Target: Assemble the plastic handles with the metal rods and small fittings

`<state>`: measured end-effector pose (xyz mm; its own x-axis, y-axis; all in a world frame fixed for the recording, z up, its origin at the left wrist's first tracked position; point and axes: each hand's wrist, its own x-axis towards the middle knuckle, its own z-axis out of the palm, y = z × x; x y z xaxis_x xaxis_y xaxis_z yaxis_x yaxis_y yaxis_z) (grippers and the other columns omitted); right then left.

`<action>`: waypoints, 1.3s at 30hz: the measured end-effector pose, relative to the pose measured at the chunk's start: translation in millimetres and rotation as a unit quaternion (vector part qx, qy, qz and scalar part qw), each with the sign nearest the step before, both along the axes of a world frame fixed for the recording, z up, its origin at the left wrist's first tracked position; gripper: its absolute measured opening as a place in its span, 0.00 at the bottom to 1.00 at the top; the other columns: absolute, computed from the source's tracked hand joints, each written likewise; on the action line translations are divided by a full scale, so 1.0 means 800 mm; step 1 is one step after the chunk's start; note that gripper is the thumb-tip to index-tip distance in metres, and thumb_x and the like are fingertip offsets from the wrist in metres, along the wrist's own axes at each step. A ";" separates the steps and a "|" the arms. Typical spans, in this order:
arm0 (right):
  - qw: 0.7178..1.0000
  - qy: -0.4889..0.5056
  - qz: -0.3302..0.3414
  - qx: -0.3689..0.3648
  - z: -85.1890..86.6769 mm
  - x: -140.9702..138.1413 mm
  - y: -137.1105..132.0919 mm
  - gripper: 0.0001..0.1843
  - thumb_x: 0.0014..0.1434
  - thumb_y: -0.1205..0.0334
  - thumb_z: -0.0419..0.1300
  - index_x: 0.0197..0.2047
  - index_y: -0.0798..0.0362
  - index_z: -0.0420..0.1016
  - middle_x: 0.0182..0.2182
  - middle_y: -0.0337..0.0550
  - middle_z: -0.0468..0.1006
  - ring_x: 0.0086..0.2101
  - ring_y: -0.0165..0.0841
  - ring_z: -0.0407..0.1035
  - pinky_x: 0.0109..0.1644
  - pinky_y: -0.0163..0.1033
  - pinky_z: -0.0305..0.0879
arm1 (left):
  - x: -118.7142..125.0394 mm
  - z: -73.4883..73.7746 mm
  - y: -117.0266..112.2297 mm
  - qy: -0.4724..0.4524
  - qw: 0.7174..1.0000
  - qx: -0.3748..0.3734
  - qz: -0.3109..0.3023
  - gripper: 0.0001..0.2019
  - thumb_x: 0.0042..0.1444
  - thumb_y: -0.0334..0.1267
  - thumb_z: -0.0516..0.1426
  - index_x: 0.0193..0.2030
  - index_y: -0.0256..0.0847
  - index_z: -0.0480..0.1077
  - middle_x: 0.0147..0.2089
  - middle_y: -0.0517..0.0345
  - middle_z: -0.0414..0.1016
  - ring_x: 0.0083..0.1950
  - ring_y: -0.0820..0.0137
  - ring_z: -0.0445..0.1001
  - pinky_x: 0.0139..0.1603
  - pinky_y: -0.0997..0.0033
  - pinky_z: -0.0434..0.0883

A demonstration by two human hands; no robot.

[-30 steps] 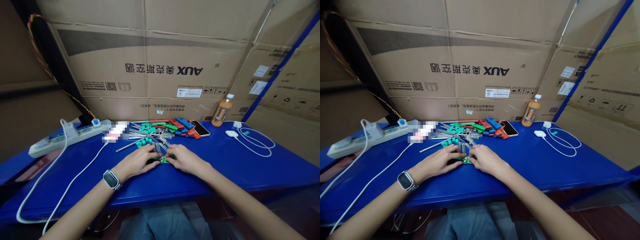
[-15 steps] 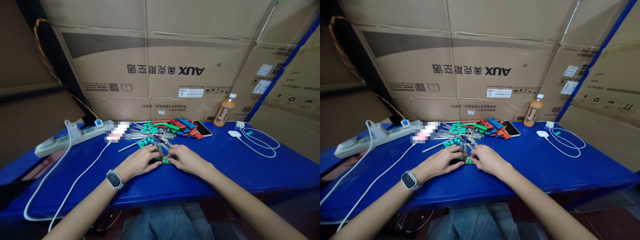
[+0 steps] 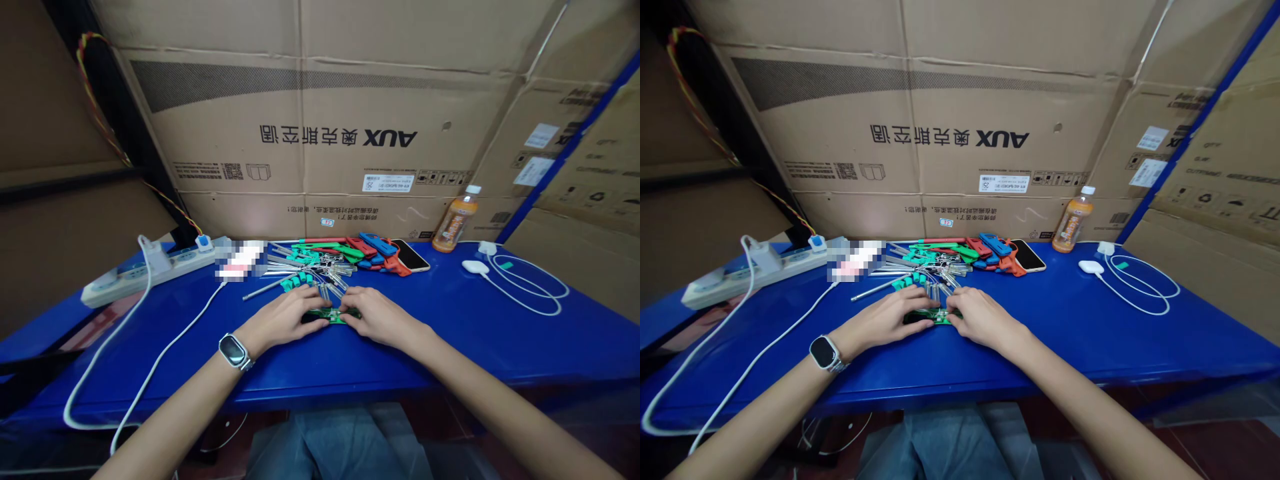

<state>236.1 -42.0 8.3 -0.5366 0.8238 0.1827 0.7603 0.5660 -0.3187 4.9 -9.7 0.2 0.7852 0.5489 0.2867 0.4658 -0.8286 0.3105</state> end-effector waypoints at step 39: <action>0.995 0.074 0.051 0.048 -0.030 -0.063 0.027 0.10 0.68 0.60 0.55 0.43 0.50 0.78 0.39 0.42 0.77 0.42 0.35 0.70 0.50 0.43 0.56 | -0.064 -0.006 0.009 -0.054 0.987 -0.134 0.066 0.10 0.64 0.38 0.56 0.44 0.43 0.78 0.43 0.53 0.78 0.43 0.66 0.74 0.47 0.69 0.70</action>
